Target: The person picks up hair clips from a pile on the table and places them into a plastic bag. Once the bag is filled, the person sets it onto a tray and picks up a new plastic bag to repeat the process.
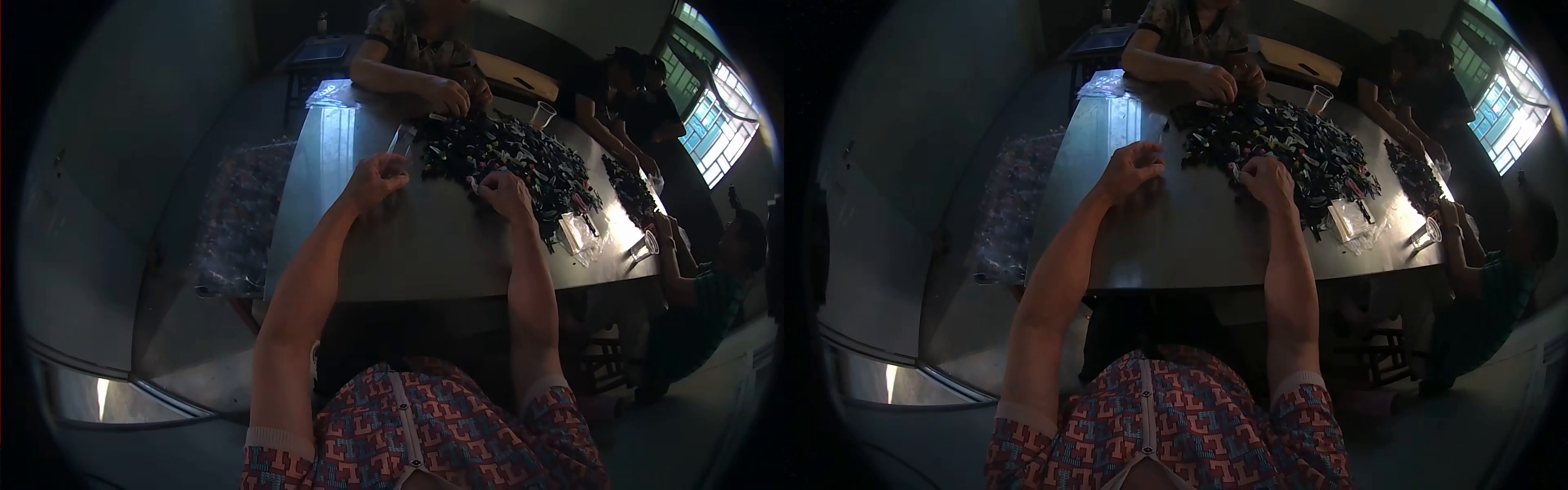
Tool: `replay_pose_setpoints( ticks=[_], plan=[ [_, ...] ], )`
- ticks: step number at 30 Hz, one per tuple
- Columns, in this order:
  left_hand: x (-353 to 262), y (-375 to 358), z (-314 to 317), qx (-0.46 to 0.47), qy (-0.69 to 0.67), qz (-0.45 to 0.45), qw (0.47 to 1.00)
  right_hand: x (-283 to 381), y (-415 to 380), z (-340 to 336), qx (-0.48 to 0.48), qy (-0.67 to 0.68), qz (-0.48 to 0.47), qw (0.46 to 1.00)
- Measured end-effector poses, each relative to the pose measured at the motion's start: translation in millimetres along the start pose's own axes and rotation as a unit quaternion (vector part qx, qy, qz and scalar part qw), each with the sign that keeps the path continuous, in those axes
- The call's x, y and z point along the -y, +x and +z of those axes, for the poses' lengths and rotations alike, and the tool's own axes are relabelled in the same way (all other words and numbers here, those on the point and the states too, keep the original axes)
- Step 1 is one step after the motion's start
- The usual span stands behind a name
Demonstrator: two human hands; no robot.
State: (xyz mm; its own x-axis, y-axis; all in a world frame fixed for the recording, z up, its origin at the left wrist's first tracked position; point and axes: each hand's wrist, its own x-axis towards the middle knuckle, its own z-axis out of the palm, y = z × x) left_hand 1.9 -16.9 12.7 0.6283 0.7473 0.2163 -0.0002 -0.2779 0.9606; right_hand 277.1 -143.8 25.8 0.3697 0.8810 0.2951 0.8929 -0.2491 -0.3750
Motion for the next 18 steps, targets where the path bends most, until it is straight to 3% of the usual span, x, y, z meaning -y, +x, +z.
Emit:
replay_pose_setpoints(
  ticks=[5, 8, 10, 14, 16, 18],
  plan=[
    [4, 0, 2, -0.007, -0.003, 0.023, 1.000, -9, 7, 2, -0.058, 0.018, -0.017, 0.998],
    [2, 1, 1, -0.001, 0.011, 0.017, 1.000, -5, 6, 6, -0.031, 0.046, 0.046, 0.997],
    [2, 1, 0, 0.001, 0.017, 0.019, 1.000, -7, 11, 15, -0.076, 0.082, -0.017, 0.994],
    [4, 2, 0, 0.001, 0.028, 0.028, 0.999, 2, 8, 16, -0.081, 0.055, -0.014, 0.995],
    [4, 2, 0, 0.002, 0.017, 0.026, 0.999, 9, 3, 5, 0.003, 0.031, 0.034, 0.999],
    [6, 1, -1, 0.003, 0.007, 0.022, 1.000, 12, 1, 9, -0.012, 0.006, 0.022, 1.000]
  ],
)
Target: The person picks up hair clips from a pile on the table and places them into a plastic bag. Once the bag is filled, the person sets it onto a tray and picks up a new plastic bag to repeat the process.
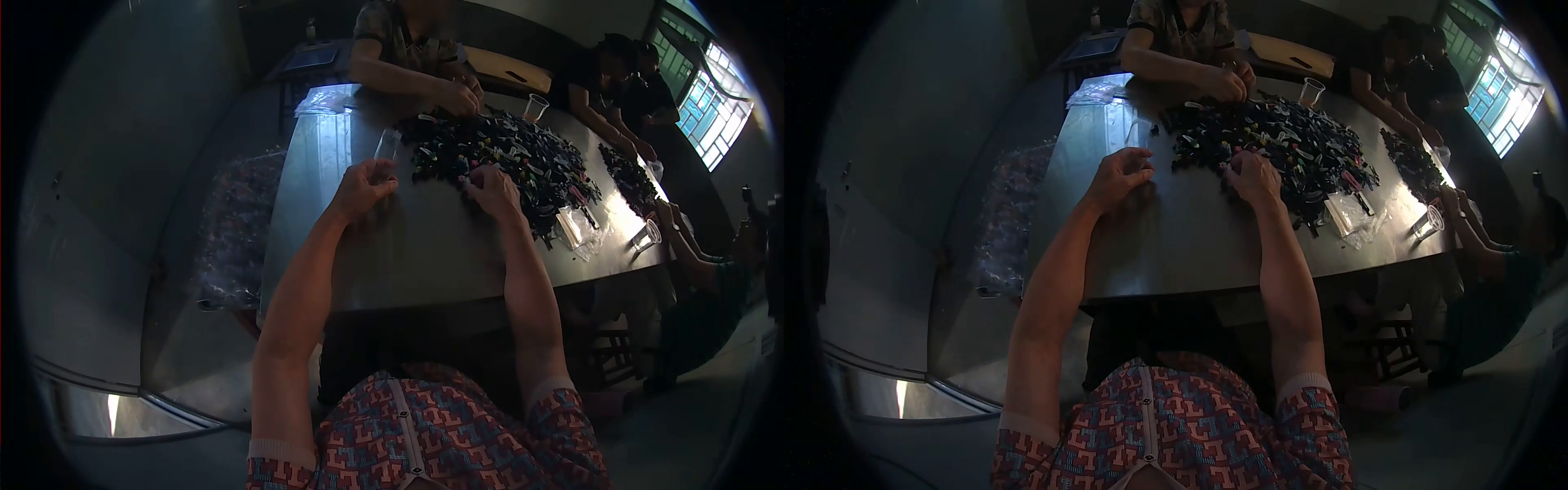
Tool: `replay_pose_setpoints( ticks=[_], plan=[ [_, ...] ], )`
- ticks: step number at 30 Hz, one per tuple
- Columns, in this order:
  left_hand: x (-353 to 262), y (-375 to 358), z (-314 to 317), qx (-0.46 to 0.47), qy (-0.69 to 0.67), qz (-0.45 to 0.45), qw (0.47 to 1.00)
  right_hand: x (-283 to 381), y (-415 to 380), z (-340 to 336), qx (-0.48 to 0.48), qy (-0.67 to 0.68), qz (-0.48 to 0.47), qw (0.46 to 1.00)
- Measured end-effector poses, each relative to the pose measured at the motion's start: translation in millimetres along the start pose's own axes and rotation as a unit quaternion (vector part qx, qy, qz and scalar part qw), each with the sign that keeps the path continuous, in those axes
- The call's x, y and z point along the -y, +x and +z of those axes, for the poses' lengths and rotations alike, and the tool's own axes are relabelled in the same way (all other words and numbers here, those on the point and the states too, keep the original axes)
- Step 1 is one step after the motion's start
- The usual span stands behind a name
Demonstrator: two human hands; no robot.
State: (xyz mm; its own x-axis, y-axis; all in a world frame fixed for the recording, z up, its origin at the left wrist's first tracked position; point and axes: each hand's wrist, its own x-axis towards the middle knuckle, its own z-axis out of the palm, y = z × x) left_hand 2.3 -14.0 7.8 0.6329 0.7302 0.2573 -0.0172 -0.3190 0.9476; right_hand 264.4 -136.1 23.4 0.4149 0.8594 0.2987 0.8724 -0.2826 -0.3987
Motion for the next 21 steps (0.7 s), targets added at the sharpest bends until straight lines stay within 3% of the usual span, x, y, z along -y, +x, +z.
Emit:
replay_pose_setpoints(
  ticks=[11, 14, 16, 18, 20, 21],
  plan=[
    [-11, -5, 1, 0.002, -0.003, -0.014, 1.000, 2, 1, 4, -0.008, 0.006, -0.031, 0.999],
    [-8, -3, 0, 0.006, -0.003, -0.013, 1.000, -9, 5, 3, -0.058, 0.046, -0.068, 0.995],
    [-8, -5, 0, -0.001, 0.008, -0.014, 1.000, -11, 8, -4, -0.075, 0.146, -0.024, 0.986],
    [-10, -3, -2, -0.004, 0.019, -0.009, 1.000, -6, 12, -9, -0.100, 0.145, -0.034, 0.984],
    [-4, -2, -2, 0.016, -0.006, -0.002, 1.000, 24, 4, -24, -0.095, 0.322, -0.041, 0.941],
    [-4, -2, -3, 0.013, -0.005, -0.003, 1.000, 40, 1, -32, -0.092, 0.323, -0.043, 0.941]
  ],
)
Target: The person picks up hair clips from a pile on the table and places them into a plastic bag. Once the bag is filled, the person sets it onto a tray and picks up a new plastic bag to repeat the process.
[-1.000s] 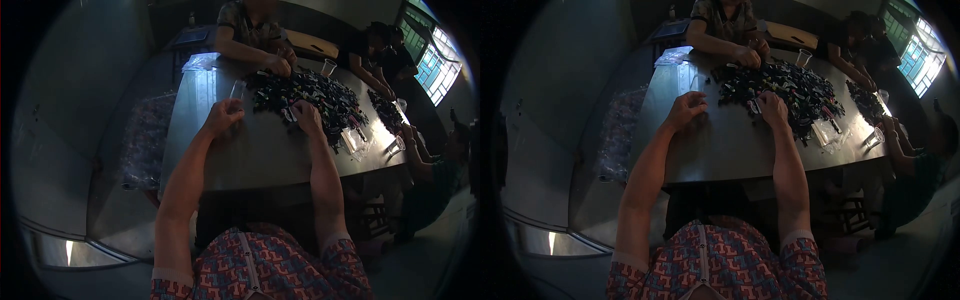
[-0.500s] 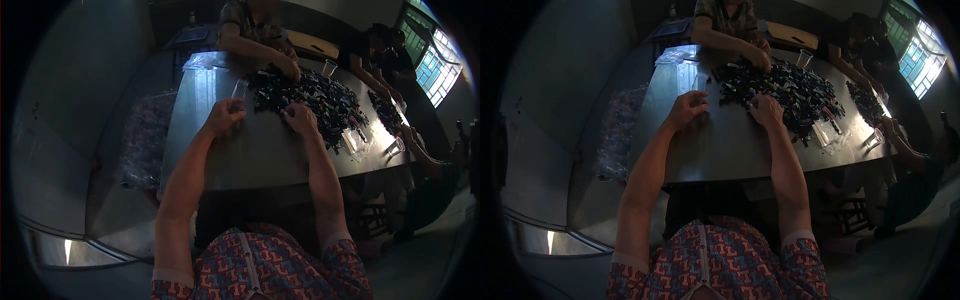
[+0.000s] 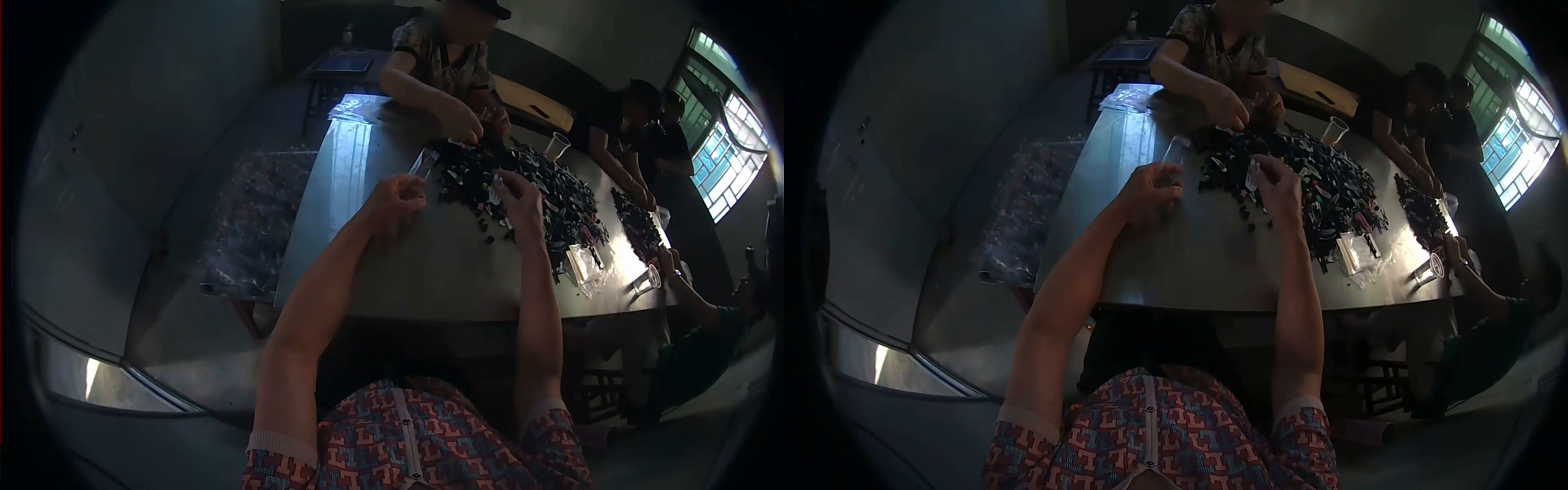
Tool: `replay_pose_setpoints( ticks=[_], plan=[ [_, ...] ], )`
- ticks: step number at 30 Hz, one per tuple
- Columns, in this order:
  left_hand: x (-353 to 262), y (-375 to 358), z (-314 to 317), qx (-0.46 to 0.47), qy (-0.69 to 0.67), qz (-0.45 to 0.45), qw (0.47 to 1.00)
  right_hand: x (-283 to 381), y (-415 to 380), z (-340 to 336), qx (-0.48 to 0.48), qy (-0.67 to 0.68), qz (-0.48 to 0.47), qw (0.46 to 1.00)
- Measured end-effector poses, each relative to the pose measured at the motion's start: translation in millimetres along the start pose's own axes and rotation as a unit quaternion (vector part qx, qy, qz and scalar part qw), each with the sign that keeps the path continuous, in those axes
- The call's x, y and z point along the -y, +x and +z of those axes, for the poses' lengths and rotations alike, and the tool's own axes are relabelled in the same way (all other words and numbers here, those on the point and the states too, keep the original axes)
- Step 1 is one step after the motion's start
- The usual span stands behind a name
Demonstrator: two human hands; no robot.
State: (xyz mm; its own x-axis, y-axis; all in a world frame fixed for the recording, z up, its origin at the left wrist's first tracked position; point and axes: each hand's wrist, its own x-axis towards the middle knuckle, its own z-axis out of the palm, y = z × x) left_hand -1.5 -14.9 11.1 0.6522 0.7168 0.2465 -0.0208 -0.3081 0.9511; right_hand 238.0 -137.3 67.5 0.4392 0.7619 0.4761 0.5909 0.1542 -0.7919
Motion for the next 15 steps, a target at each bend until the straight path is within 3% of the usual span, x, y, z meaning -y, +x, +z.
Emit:
replay_pose_setpoints(
  ticks=[2, 6, 8, 15],
  plan=[
    [-9, -2, 3, 0.001, 0.013, -0.018, 1.000, 41, -5, 10, 0.050, 0.051, -0.001, 0.997],
    [-3, 0, 4, -0.016, -0.005, -0.005, 1.000, 74, -5, 49, 0.029, 0.109, -0.073, 0.991],
    [-2, -1, 5, -0.016, -0.024, 0.007, 1.000, 73, -5, 70, -0.008, 0.054, -0.131, 0.990],
    [6, 3, 3, 0.001, -0.019, 0.019, 1.000, 61, -6, 101, -0.084, -0.045, -0.170, 0.981]
  ],
)
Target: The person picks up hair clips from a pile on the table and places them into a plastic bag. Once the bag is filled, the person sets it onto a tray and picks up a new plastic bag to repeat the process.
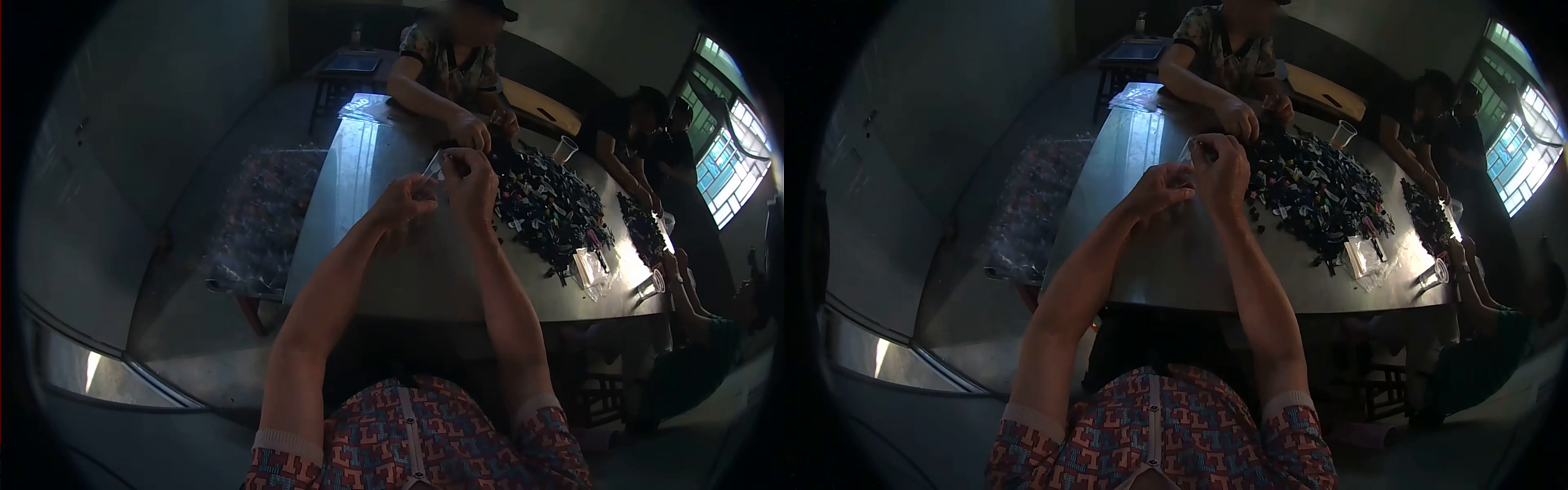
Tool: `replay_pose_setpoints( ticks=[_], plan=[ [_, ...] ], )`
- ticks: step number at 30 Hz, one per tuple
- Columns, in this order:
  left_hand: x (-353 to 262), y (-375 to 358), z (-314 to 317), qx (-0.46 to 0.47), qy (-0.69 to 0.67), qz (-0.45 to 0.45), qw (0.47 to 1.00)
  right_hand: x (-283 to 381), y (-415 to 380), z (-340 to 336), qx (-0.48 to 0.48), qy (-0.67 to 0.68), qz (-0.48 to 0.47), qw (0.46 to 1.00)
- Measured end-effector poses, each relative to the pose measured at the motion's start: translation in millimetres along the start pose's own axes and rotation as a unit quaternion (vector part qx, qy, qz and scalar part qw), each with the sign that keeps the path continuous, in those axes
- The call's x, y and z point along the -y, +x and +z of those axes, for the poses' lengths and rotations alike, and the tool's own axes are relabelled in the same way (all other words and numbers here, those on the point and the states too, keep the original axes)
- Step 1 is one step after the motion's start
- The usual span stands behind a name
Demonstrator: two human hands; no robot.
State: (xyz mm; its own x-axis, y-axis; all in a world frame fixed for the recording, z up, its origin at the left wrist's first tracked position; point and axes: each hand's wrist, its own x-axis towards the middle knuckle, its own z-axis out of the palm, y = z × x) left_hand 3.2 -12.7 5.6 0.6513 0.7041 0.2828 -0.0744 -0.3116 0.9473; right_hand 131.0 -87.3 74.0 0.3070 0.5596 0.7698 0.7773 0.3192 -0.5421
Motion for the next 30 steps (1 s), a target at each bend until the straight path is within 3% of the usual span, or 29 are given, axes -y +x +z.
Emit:
replay_pose_setpoints(
  ticks=[3, 5, 9, 12, 14, 15, 16, 18, 19, 21, 25, 28, 30],
  plan=[
    [3, 1, 0, -0.009, 0.010, 0.007, 1.000, 1, 1, 5, -0.016, 0.005, 0.000, 1.000],
    [7, 3, -2, 0.016, -0.012, 0.011, 1.000, 4, 1, 7, 0.007, 0.011, 0.046, 0.999],
    [1, 1, -4, 0.021, -0.013, -0.025, 0.999, -1, -1, 6, 0.042, 0.009, 0.034, 0.999],
    [-6, -3, 0, -0.024, 0.014, -0.007, 1.000, -16, 8, -12, 0.010, 0.069, 0.052, 0.996],
    [-6, -1, -3, 0.008, 0.030, -0.014, 0.999, -31, 19, -30, 0.027, 0.035, 0.054, 0.998],
    [-4, 0, -3, 0.008, 0.028, -0.014, 0.999, -34, 19, -45, 0.106, -0.031, 0.094, 0.989],
    [5, 2, -4, 0.007, 0.025, -0.009, 1.000, -49, 14, -50, 0.106, -0.033, 0.094, 0.989],
    [3, 3, -3, 0.004, 0.023, -0.002, 1.000, -96, -2, -47, 0.252, -0.178, -0.033, 0.951],
    [-4, 0, -2, -0.003, 0.030, -0.011, 0.999, -109, -12, -51, 0.252, -0.177, -0.033, 0.951],
    [-8, -1, -2, -0.008, 0.039, -0.022, 0.999, -128, -30, -62, 0.324, -0.334, -0.031, 0.885],
    [-2, 0, -1, -0.012, 0.050, -0.022, 0.998, -138, -26, -88, 0.332, -0.355, 0.045, 0.873],
    [1, 1, -2, -0.007, 0.035, -0.016, 0.999, -129, -30, -82, 0.300, -0.383, 0.051, 0.872],
    [0, 1, -2, -0.001, 0.018, -0.016, 1.000, -120, -35, -75, 0.311, -0.395, -0.006, 0.864]
  ],
)
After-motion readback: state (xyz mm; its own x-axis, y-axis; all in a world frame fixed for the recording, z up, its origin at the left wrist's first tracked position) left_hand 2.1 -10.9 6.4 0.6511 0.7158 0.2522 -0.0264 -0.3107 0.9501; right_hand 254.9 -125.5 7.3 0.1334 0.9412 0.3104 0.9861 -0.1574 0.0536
